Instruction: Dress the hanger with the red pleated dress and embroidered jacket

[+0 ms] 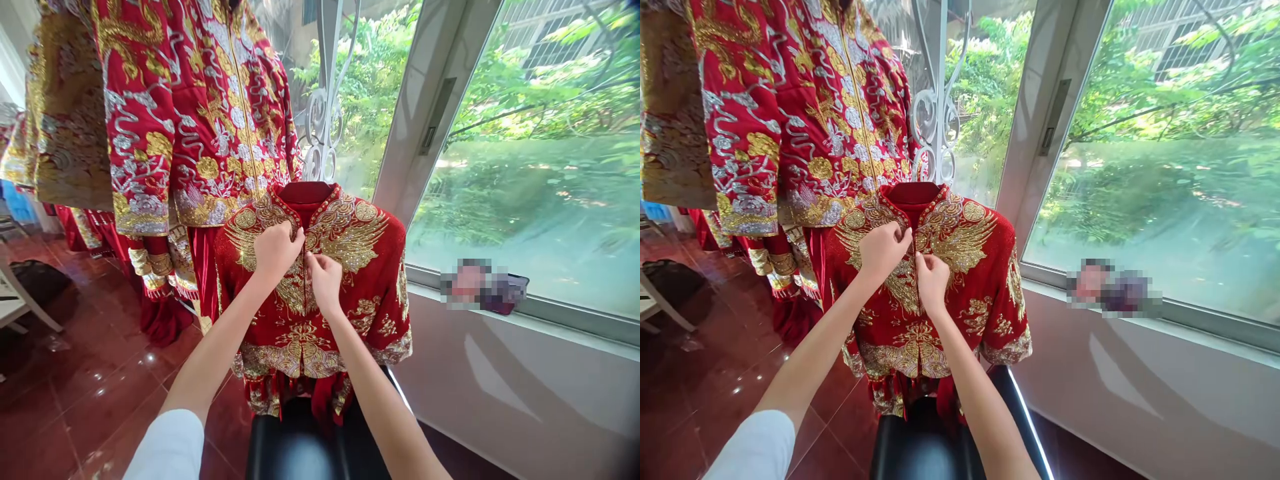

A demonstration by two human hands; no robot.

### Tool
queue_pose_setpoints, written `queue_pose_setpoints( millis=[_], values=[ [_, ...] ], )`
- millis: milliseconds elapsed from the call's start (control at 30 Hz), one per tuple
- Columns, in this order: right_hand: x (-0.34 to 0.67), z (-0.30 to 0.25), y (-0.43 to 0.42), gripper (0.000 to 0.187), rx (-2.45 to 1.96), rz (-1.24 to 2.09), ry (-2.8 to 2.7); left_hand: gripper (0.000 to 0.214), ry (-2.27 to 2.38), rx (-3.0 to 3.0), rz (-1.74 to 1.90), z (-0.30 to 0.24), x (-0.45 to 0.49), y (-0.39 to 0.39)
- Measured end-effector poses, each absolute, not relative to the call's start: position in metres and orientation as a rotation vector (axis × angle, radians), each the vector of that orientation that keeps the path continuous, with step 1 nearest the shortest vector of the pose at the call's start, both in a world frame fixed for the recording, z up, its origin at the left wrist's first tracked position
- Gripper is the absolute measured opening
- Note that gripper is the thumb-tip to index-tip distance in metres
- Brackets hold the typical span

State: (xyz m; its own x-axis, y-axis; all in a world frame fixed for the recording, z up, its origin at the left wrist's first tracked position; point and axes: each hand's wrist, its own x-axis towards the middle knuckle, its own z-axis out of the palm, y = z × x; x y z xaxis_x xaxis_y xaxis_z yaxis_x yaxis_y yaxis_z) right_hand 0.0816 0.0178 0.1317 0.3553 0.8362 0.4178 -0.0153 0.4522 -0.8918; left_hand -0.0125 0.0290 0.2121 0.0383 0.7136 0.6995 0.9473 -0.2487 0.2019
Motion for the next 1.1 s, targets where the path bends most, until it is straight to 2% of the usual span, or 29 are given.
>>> queue_pose_setpoints(
  millis=[133, 200, 333, 467, 700, 800, 867, 933, 967, 1033, 1100],
  values=[
    [0.081, 0.169, 0.034, 0.037, -0.953, 0.642, -1.107, 0.03, -1.683, -2.058, -1.181, 0.219, -0.015, 0.033],
    [0.077, 0.179, 0.041, 0.033, -0.965, 0.609, -1.076, 0.031, -1.705, -2.098, -1.211, 0.221, -0.015, 0.035],
    [0.071, 0.17, 0.044, 0.022, -0.942, 0.572, -1.024, 0.041, -1.748, -2.077, -1.168, 0.221, -0.013, 0.037],
    [0.072, 0.107, 0.029, 0.019, -1.095, 0.768, -1.004, 0.044, -1.77, -1.975, -1.018, 0.219, -0.008, 0.032],
    [0.078, -0.075, -0.059, 0.026, -1.457, 0.976, -0.944, 0.034, -1.852, -1.924, -0.865, 0.203, -0.008, 0.024],
    [0.118, -0.105, -0.092, 0.027, -1.616, 0.956, -0.93, 0.029, -1.919, -1.934, -0.818, 0.202, -0.027, 0.014],
    [0.159, -0.088, -0.1, 0.024, -1.787, 0.838, -1.076, 0.027, -1.958, -1.888, -0.814, 0.206, -0.049, 0.003],
    [0.198, -0.043, -0.094, 0.021, -1.989, 0.51, -1.216, 0.027, -1.972, -1.802, -0.819, 0.217, -0.076, -0.005],
    [0.213, -0.013, -0.086, 0.021, -1.953, 0.279, -1.221, 0.028, -1.96, -1.751, -0.821, 0.225, -0.09, -0.006],
    [0.232, 0.051, -0.059, 0.049, -1.725, -0.188, -1.178, 0.03, -1.897, -1.644, -0.838, 0.245, -0.116, 0.0],
    [0.24, 0.106, -0.021, 0.087, -1.469, -0.439, -1.266, 0.033, -1.804, -1.579, -0.856, 0.269, -0.135, 0.019]
  ],
)
